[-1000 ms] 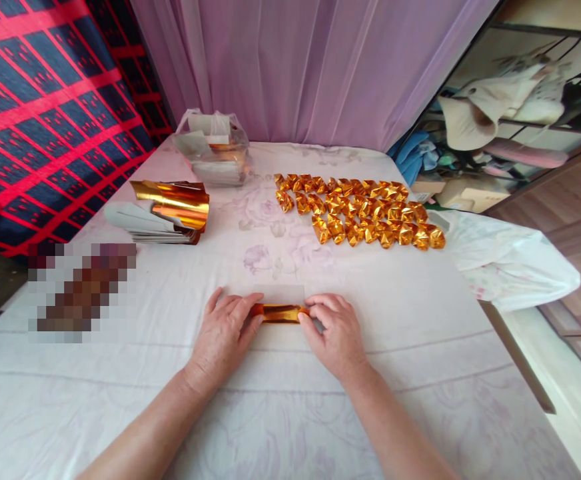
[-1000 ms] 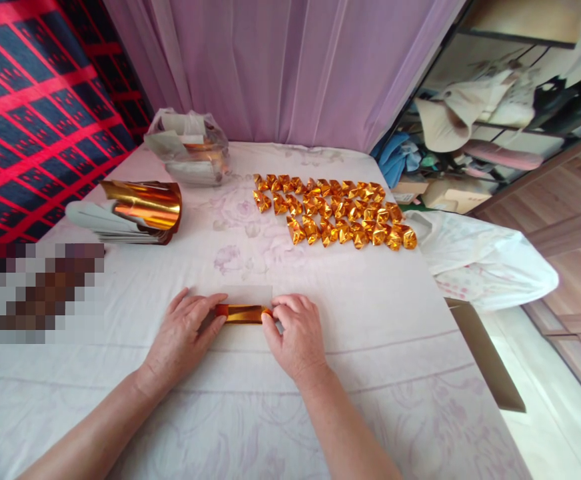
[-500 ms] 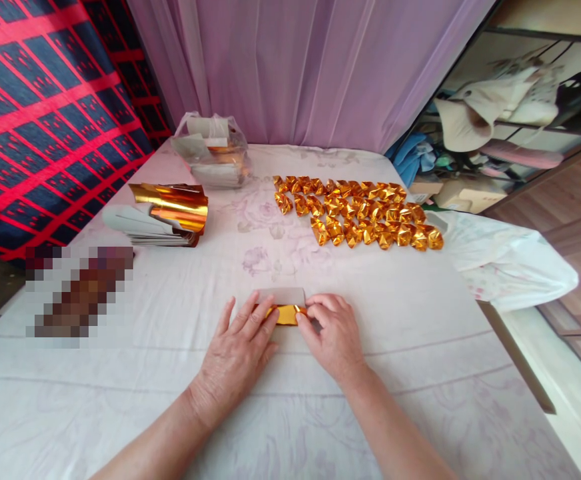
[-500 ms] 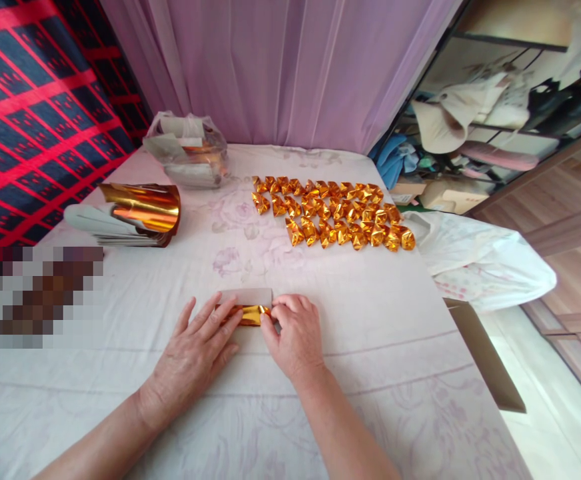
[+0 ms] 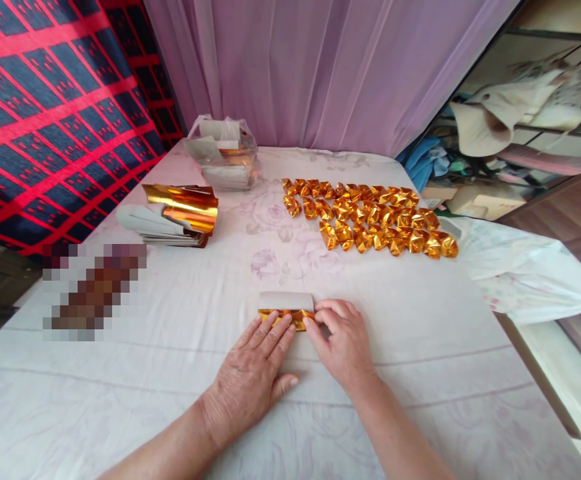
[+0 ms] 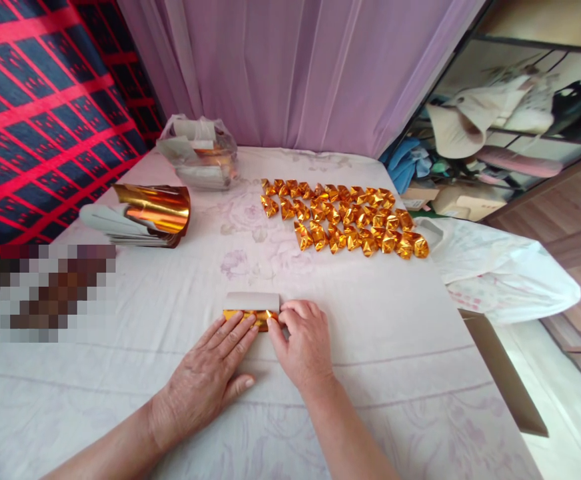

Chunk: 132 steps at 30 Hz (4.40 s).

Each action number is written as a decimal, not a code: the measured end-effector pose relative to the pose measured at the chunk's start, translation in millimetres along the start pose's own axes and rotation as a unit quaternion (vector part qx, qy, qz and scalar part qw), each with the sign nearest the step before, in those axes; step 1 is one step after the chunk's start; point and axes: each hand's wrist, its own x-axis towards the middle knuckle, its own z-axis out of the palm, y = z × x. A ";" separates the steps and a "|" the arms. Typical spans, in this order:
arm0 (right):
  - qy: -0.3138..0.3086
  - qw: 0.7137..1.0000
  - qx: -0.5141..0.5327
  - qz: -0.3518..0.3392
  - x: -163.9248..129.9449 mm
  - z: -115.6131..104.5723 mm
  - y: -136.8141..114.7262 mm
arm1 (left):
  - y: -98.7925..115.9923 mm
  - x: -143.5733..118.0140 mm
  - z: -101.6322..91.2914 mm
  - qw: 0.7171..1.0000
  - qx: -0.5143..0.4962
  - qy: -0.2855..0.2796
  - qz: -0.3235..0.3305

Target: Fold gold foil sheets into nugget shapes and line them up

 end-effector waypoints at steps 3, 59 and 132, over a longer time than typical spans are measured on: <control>-0.001 1.000 -0.003 -0.003 -0.3 0.3 0.8 | -0.5 0.1 -0.1 1.000 -0.016 -0.014 -0.002; -0.042 0.997 -0.036 0.051 1.2 -1.1 -10.7 | -2.2 6.2 -3.4 0.998 -0.063 -0.027 -0.007; -0.227 0.963 -0.143 -0.003 -31.0 -8.9 -15.7 | -57.8 -33.0 -5.7 1.000 -0.006 -0.018 0.023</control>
